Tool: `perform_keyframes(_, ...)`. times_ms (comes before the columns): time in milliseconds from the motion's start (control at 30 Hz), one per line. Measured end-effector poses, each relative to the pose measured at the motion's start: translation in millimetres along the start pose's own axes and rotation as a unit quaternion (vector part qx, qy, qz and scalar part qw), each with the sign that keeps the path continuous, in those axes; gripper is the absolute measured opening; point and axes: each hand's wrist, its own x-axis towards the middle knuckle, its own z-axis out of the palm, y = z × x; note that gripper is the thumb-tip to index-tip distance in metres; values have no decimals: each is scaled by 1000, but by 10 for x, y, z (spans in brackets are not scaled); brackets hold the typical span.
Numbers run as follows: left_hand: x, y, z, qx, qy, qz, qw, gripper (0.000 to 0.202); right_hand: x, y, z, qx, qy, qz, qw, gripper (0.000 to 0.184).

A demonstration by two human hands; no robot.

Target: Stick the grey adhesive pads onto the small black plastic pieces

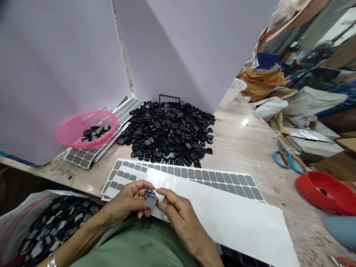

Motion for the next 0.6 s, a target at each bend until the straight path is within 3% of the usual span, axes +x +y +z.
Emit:
perform_keyframes(67, 14, -2, 1, 4, -6, -3, 1000, 39, 8, 46, -4, -66, 75, -37, 994, 36)
perform_keyframes(133, 29, -15, 2, 3, -12, -10, 1000, 38, 22, 80, 9, -125, 101, -87, 983, 34)
perform_keyframes(333, 54, -32, -3, -5, -14, -14, 1000, 38, 55, 109, 53, -214, 86, -185, 955, 26)
perform_keyframes(600, 58, -2, -6, -12, -20, -26, 999, 38, 57, 62, 47, -254, 59, -192, 946, 25)
